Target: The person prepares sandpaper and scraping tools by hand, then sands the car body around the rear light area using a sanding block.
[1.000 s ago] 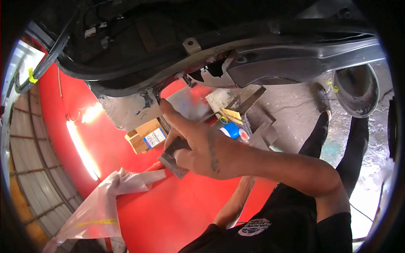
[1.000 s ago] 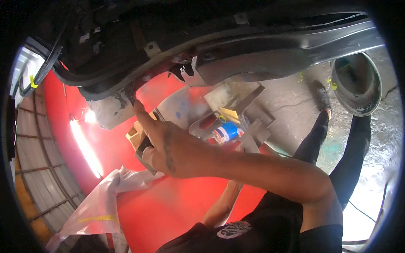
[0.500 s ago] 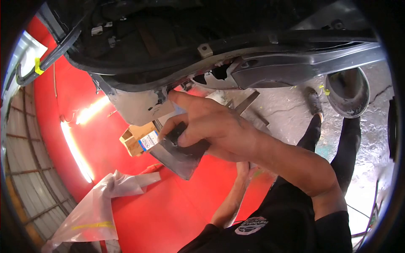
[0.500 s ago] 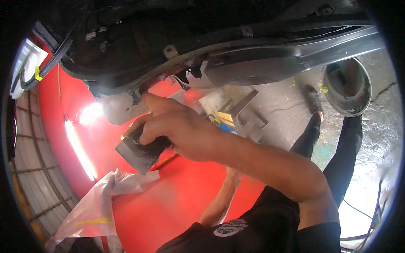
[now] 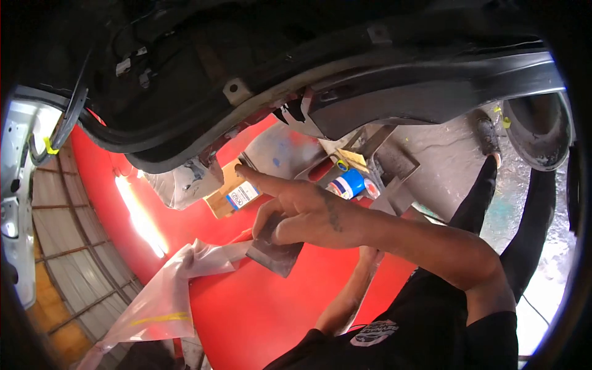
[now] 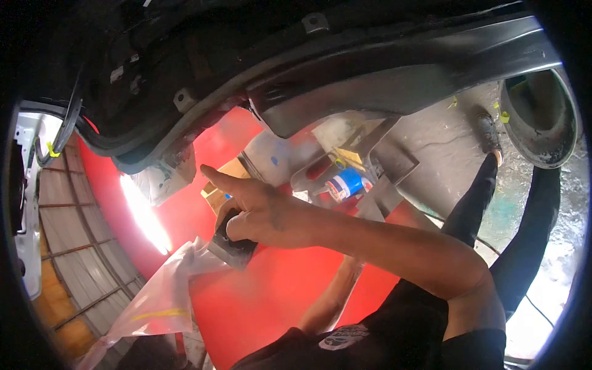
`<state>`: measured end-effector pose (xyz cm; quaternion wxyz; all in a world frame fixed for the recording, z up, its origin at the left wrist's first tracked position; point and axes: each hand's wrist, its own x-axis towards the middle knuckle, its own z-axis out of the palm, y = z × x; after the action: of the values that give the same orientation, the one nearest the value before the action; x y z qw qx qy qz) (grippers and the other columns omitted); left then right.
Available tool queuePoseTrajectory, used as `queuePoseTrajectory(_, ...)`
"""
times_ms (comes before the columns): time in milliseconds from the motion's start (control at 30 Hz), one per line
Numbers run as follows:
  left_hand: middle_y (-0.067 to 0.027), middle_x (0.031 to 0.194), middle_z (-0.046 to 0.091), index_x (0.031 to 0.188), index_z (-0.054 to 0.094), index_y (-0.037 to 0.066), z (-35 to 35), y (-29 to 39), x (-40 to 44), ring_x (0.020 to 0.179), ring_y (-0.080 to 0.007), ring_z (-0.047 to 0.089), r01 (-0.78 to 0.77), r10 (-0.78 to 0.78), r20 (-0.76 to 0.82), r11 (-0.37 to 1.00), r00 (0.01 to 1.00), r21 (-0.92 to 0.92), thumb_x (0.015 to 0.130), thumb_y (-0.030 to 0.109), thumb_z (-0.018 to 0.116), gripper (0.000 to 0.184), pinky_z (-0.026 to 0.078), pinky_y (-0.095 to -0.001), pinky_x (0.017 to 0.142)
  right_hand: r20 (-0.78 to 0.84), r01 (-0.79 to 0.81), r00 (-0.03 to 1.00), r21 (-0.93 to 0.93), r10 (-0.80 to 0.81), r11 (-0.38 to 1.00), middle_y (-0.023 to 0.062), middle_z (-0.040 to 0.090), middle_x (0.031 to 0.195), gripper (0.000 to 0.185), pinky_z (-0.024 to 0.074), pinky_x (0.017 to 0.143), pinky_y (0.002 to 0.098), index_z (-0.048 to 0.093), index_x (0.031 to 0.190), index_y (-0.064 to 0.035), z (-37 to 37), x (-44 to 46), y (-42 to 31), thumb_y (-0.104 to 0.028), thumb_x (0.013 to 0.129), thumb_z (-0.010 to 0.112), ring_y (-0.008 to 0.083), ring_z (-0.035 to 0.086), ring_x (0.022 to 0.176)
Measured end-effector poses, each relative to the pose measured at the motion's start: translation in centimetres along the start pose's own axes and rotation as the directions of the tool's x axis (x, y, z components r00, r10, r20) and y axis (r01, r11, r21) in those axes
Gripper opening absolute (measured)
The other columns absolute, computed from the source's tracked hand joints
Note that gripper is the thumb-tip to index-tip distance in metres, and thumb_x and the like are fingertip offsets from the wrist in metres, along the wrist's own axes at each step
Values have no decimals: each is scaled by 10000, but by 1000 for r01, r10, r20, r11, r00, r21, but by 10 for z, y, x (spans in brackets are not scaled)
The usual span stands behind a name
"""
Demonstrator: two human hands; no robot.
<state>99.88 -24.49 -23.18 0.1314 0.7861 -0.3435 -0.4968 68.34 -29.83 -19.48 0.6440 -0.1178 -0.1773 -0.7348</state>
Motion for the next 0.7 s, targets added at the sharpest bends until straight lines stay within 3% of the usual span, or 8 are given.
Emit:
queuePoseTrajectory(133,-99,1196,678,1275,602,-9,1,-3,3,970,-219,701,-5,5,-1,1000,1000,3,1047,277,585,366,597,-392,791,40,160,986,-5,-160,987,110,651,948,934,509,773,311,1,1648,-48,5,6,-2,-8,861,504,186,586,833)
queuePoseTrajectory(233,-99,1197,678,1275,602,-9,1,-3,5,971,-219,701,-4,4,4,1000,1000,-6,1047,276,584,365,597,-392,793,59,132,990,-16,-131,991,112,618,879,939,508,746,323,-23,1641,-40,14,8,-13,7,862,499,194,582,796)
queuePoseTrajectory(333,-98,1197,678,1275,602,-9,3,-1,5,973,-218,700,-7,7,14,1000,1000,-14,1047,275,584,364,596,-391,795,32,164,986,-89,-161,982,126,637,897,949,502,731,325,-21,1643,-42,21,12,-15,-1,854,505,185,577,784)
queuePoseTrajectory(433,-98,1197,678,1275,602,-9,6,3,7,974,-217,700,-1,2,28,1000,1000,-16,1047,274,584,364,596,-391,798,15,35,999,-104,-34,994,142,642,1113,941,535,861,306,49,1643,-12,23,13,-32,21,829,521,170,613,977)
queuePoseTrajectory(533,-98,1198,678,1275,602,-9,5,9,7,976,-216,700,-4,5,40,1000,999,-24,1048,273,584,363,596,-390,800,77,17,997,11,-18,1000,157,634,1106,907,539,818,293,124,1613,34,20,26,-37,6,811,547,179,609,994)
queuePoseTrajectory(633,-98,1198,678,1276,602,-9,9,9,7,977,-216,699,-14,16,57,999,998,-36,1048,273,584,363,595,-390,803,35,-51,998,92,48,994,167,632,1115,870,533,754,270,177,1576,57,32,27,-55,7,793,552,190,604,1029)
queuePoseTrajectory(700,-98,1199,678,1276,602,-9,12,9,5,978,-215,699,-16,18,62,999,998,-43,1048,272,584,362,595,-389,804,31,-32,999,142,28,989,167,641,1114,890,519,791,282,157,1592,29,32,25,-55,10,794,549,196,609,1037)
